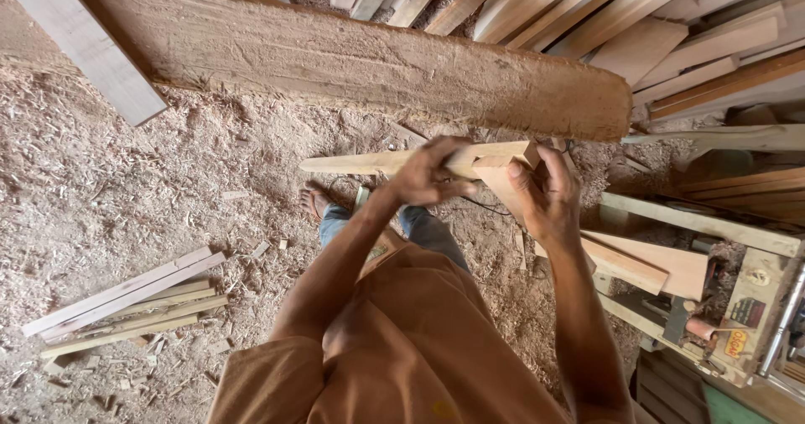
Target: The person uses a circular saw to cut a long wooden plank into smaller pieces. They measure and mark the wood with a square and pencil, then make several cuts. The person also handles and stacks the cut pieces.
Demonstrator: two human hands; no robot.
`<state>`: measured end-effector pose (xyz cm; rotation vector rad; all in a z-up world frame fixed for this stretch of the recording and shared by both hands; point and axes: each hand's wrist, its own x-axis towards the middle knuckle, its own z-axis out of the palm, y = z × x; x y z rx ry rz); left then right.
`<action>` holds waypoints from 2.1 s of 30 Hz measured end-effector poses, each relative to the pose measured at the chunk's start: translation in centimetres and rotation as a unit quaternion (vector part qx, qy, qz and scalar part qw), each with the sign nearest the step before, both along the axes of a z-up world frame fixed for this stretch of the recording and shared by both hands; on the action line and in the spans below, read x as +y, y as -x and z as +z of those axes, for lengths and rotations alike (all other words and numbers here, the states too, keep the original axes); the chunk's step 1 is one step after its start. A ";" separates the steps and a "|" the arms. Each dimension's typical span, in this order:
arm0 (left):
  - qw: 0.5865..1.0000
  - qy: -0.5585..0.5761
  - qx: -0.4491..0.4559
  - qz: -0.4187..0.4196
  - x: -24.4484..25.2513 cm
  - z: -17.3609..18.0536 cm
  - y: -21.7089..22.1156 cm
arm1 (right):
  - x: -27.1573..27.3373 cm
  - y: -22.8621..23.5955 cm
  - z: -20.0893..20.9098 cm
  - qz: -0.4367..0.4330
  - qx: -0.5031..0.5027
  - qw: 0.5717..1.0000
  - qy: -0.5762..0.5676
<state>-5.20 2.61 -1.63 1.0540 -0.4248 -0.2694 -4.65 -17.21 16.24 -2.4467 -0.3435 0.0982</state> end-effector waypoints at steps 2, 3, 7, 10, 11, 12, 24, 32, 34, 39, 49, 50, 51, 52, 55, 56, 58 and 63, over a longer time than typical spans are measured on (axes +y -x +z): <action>0.975 -0.208 -0.026 0.076 0.1 -4.3 1.0 | 0.0 0.3 0.3 -0.017 0.011 1.000 0.011; 0.942 -0.312 -0.040 0.116 0.3 -6.6 1.1 | 0.2 0.1 0.3 -0.022 0.014 1.000 0.013; 0.874 -0.479 0.057 0.051 -0.5 -13.9 1.8 | 0.2 1.0 0.1 -0.058 0.023 0.998 -0.008; 0.844 -0.527 0.088 -0.039 -1.6 -14.6 1.4 | -1.5 1.1 -0.1 -0.109 0.031 0.992 -0.055; 0.851 -0.523 0.048 -0.004 -2.0 -14.3 1.6 | -2.8 1.0 -0.1 -0.115 0.022 0.990 -0.083; 0.856 -0.517 0.008 0.031 -2.2 -13.3 2.1 | -4.3 0.9 -0.1 -0.120 0.013 0.986 -0.111; 0.767 -0.639 -0.019 0.056 0.1 5.0 1.3 | -21.5 -4.1 -11.0 -0.292 0.190 0.855 -0.385; 0.732 -0.674 -0.092 -0.046 -8.2 7.1 -9.5 | -27.9 -8.9 -10.8 -0.455 0.224 0.795 -0.332; 0.719 -0.679 -0.140 -0.051 -11.7 6.5 -11.8 | -32.2 -9.0 -10.2 -0.448 0.205 0.795 -0.353; 0.740 -0.639 -0.178 -0.108 -22.6 6.3 -16.2 | -42.6 -8.2 -7.8 -0.542 0.158 0.755 -0.333; 0.743 -0.645 -0.137 -0.113 -26.1 3.6 -18.8 | -46.8 -12.4 -10.4 -0.459 0.200 0.789 -0.356; 0.746 -0.644 -0.134 -0.101 -24.5 3.0 -18.6 | -45.3 -13.0 -11.1 -0.466 0.220 0.775 -0.367; 0.747 -0.646 -0.133 -0.086 -22.9 2.5 -18.8 | -43.7 -13.5 -11.9 -0.470 0.214 0.773 -0.369; 0.734 -0.660 -0.129 -0.092 -21.5 2.0 -18.9 | -41.9 -13.9 -12.7 -0.474 0.209 0.771 -0.372; 0.716 -0.683 -0.111 -0.099 -16.6 1.2 -19.0 | -36.3 -14.7 -13.3 -0.436 0.189 0.804 -0.357; 0.720 -0.680 -0.106 -0.092 -15.0 1.0 -18.9 | -34.4 -14.9 -13.3 -0.414 0.181 0.821 -0.349; 0.725 -0.677 -0.096 -0.083 -11.9 0.8 -18.7 | -30.7 -15.1 -12.8 -0.449 0.208 0.806 -0.324; 0.714 -0.682 -0.152 -0.043 -4.8 0.1 -18.1 | -22.0 -15.5 -13.4 -0.446 0.257 0.791 -0.331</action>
